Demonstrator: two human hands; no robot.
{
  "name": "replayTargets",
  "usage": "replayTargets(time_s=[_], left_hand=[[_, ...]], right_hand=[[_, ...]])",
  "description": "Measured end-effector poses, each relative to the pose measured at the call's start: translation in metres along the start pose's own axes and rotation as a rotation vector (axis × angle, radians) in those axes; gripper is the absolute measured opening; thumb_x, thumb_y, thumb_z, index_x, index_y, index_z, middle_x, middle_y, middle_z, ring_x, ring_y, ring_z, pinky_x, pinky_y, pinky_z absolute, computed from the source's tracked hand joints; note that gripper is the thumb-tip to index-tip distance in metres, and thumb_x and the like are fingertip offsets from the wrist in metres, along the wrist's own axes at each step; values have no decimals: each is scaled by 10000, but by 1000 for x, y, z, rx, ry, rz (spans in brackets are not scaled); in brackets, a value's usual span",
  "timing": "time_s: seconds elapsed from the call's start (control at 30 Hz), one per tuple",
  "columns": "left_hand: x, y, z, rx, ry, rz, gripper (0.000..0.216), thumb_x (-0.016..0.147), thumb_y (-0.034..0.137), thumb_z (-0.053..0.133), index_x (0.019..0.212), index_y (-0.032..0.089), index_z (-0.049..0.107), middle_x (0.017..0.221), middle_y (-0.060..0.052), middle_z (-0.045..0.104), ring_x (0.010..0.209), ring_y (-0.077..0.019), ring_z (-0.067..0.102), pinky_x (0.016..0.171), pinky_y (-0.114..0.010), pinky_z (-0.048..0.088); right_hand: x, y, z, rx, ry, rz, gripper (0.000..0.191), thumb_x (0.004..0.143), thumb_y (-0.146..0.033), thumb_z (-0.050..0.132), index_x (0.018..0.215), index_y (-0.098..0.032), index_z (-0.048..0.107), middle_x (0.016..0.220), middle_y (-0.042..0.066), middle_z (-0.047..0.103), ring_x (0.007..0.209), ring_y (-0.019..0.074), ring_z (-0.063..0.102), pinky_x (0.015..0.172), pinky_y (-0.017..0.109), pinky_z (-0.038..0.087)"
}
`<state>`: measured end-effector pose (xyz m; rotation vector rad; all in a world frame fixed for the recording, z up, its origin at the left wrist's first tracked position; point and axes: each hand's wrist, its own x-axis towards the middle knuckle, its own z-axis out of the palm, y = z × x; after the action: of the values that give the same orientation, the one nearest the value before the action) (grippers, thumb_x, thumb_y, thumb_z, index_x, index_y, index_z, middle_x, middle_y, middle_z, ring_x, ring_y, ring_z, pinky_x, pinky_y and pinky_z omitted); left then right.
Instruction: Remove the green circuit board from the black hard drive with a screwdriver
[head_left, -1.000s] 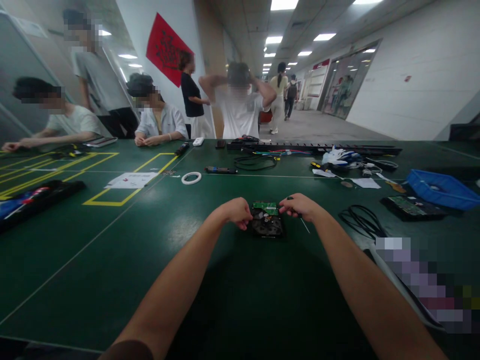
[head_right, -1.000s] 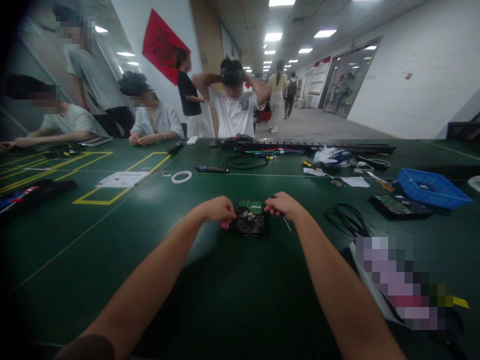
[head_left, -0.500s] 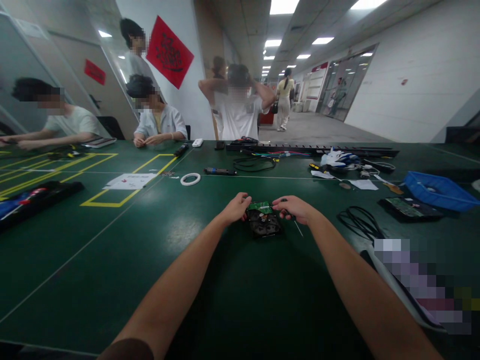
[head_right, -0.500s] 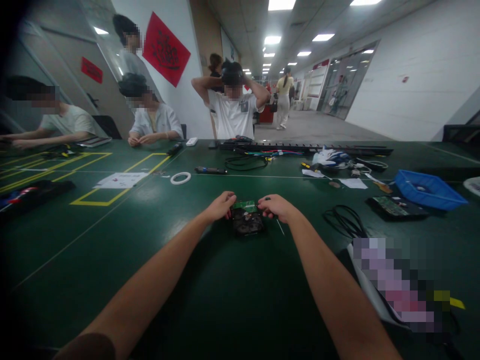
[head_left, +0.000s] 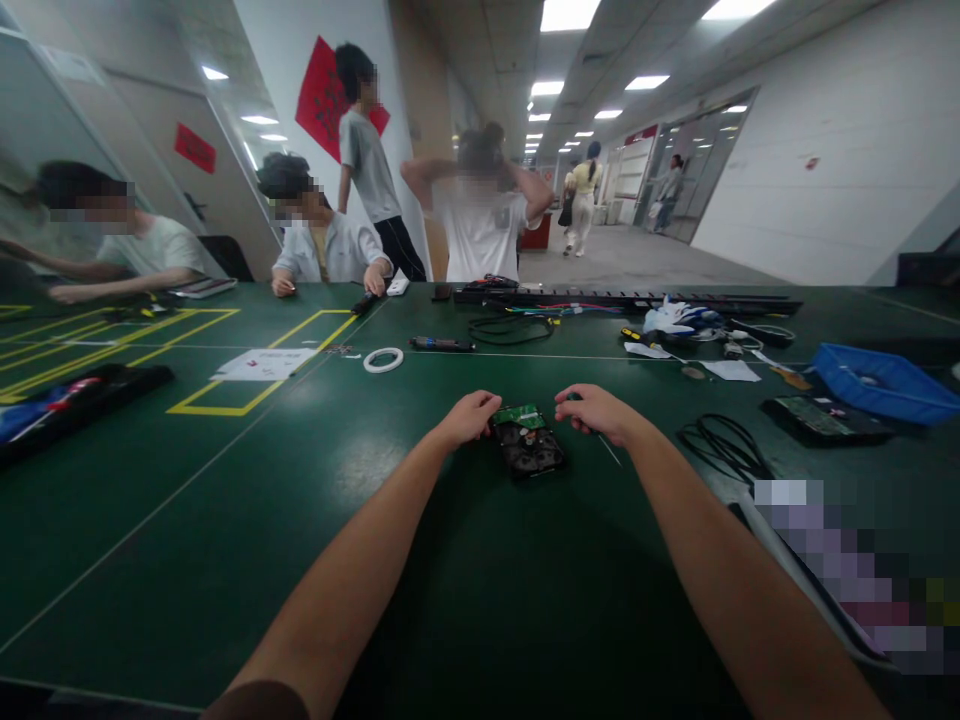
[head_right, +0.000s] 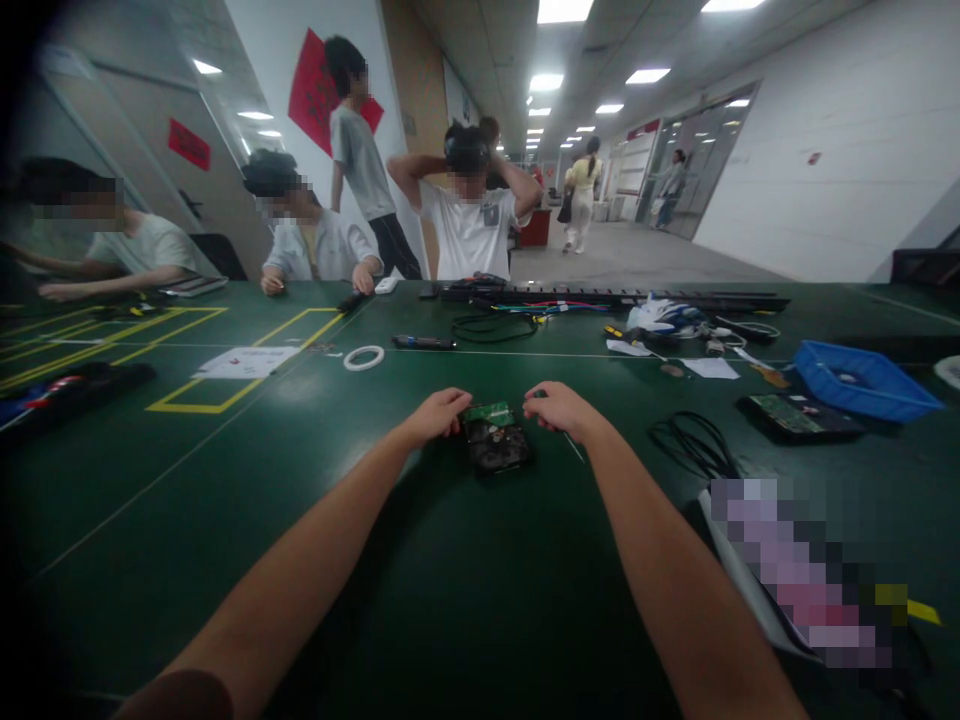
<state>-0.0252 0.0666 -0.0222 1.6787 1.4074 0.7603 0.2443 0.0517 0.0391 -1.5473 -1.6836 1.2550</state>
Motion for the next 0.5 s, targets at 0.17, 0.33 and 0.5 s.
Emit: replayTargets(time_s=[0.17, 0.33, 0.5], left_hand=[[-4, 7, -13, 154, 13, 47, 424, 961, 506, 525, 1034, 141, 727, 865, -67, 707, 657, -151, 608, 571, -244, 434], [-8, 15, -21, 292, -43, 64, 401, 900, 517, 602, 870, 154, 771, 806, -68, 717, 718, -190, 620, 606, -269, 409], [-13, 21, -23, 365, -162, 47, 406, 838, 558, 668, 800, 167, 772, 721, -48, 714, 615, -168, 606, 558, -262, 391]], right_hand=[[-3, -8, -5, -95, 109, -76, 349, 817, -124, 618, 1166, -137, 639, 814, 57, 693, 709, 152, 642, 591, 223, 485], [-10, -18, -8, -269, 243, -207, 354, 832, -183, 676, 1185, -190, 651, 935, 57, 710, 804, 186, 659, 697, 270, 501], [-15, -28, -13, -561, 357, -338, 289, 842, -306, 737, 1115, -221, 692, 984, 60, 701, 896, 222, 631, 818, 331, 474]])
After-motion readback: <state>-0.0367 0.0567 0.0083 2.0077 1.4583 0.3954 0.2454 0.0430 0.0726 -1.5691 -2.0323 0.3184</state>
